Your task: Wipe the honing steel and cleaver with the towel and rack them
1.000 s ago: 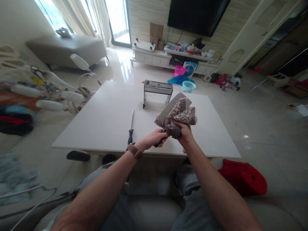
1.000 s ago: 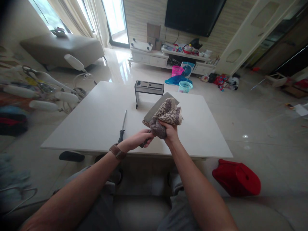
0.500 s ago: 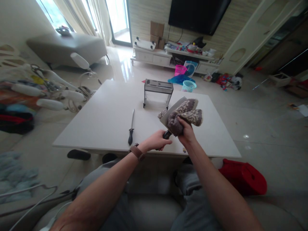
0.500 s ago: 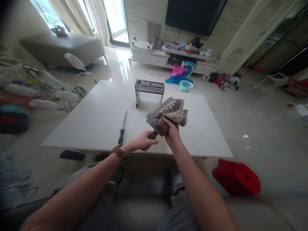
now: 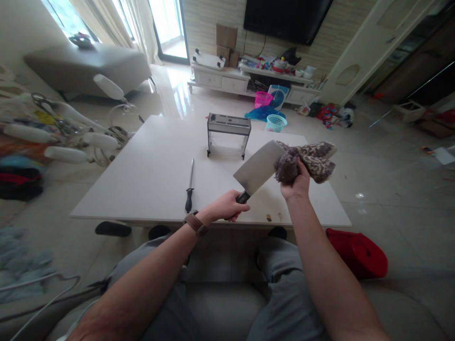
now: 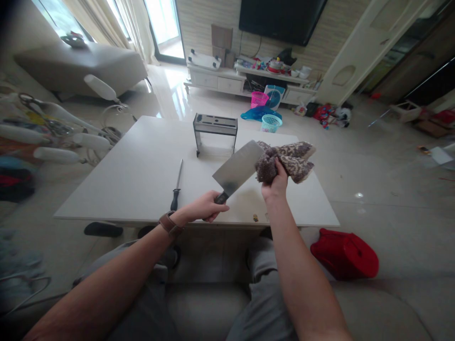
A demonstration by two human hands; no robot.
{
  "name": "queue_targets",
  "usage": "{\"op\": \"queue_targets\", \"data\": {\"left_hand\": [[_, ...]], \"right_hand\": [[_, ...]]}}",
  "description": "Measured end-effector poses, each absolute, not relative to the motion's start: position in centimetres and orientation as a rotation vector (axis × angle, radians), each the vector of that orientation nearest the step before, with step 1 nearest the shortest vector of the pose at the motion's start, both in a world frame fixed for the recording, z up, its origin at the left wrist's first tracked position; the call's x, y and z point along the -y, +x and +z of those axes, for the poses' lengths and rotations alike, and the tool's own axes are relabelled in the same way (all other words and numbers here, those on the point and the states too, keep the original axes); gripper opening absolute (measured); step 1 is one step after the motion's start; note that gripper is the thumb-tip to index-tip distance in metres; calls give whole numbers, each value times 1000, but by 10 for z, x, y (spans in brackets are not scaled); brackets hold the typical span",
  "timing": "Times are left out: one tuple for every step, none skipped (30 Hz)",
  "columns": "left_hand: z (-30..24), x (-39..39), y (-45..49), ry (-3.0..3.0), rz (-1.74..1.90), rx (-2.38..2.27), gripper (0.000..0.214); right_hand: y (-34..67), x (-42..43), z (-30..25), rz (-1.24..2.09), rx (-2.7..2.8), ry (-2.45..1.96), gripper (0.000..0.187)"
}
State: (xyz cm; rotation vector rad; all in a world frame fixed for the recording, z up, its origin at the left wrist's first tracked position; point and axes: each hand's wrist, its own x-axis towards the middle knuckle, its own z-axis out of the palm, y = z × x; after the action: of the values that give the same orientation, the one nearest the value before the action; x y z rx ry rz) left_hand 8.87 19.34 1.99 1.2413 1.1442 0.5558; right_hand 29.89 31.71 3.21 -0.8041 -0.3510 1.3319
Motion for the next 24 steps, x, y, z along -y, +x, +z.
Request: {"op": "queue_targets", "data": {"left_hand": [[19,-195,87,1195,610,-1164,29],[18,-197,85,1149,687,-1189,31],[16,-200,81,1108,780,-1214,32],[15,-203,77,1070,880,-1236,32],[13,-207,73,1040,974,-1254,32],[12,-211,69,1011,1057,-1260,33],[11,-214,65,981,1127,-1261,37],[11,-217,62,948,1184,-1264,42],[11,-219,60,911,1229,-1267,47],[11,-220,58,868,1264,-1268,50],[12,-220,58,820,1295,-1260,51],[12,-221,59,769,1326,-1236,51],[12,-221,61,715,1359,-1198,51],[12,-221,63,661,1392,-1150,52],[12,-221,65,613,1421,-1102,53],[12,-221,67,575,1445,-1065,54],[11,-222,69,549,1462,-1045,54],[11,-223,70,534,1474,-1046,53],[10,-224,71,527,1485,-1068,52],[8,-225,71,525,1501,-1112,50],[7,-227,70,527,1523,-1171,49],[6,-229,68,536,1553,-1239,47],[5,-230,66,557,1584,-1312,45],[4,-232,63,587,1612,-1384,43]], "right_hand": [[304,-317,33,1346,337,-799,12],[306,-315,34,1373,325,-804,14],[306,-312,34,1408,316,-813,15],[303,-308,34,1446,312,-824,17],[299,-305,34,1482,315,-833,19],[294,-302,34,1516,324,-840,20],[288,-299,33,1546,338,-842,20],[282,-296,33,1575,354,-838,19],[276,-293,32,1605,369,-830,19],[270,-291,31,1632,379,-820,18],[264,-288,30,1654,382,-808,18],[258,-285,29,1671,378,-796,19],[252,-282,27,1686,366,-786,20],[246,-279,26,1701,353,-780,22],[240,-275,24,1720,343,-776,24],[235,-272,22,1745,342,-772,25],[229,-268,20,1775,354,-767,26],[224,-266,17,1805,376,-766,26],[220,-264,14,1828,406,-771,26],[216,-263,10,1843,440,-788,25],[214,-263,5,1847,473,-828,22],[213,-264,0,1836,504,-891,17],[214,-266,-5,1810,539,-972,13],[215,-269,-11,1759,580,-1061,11]]}}
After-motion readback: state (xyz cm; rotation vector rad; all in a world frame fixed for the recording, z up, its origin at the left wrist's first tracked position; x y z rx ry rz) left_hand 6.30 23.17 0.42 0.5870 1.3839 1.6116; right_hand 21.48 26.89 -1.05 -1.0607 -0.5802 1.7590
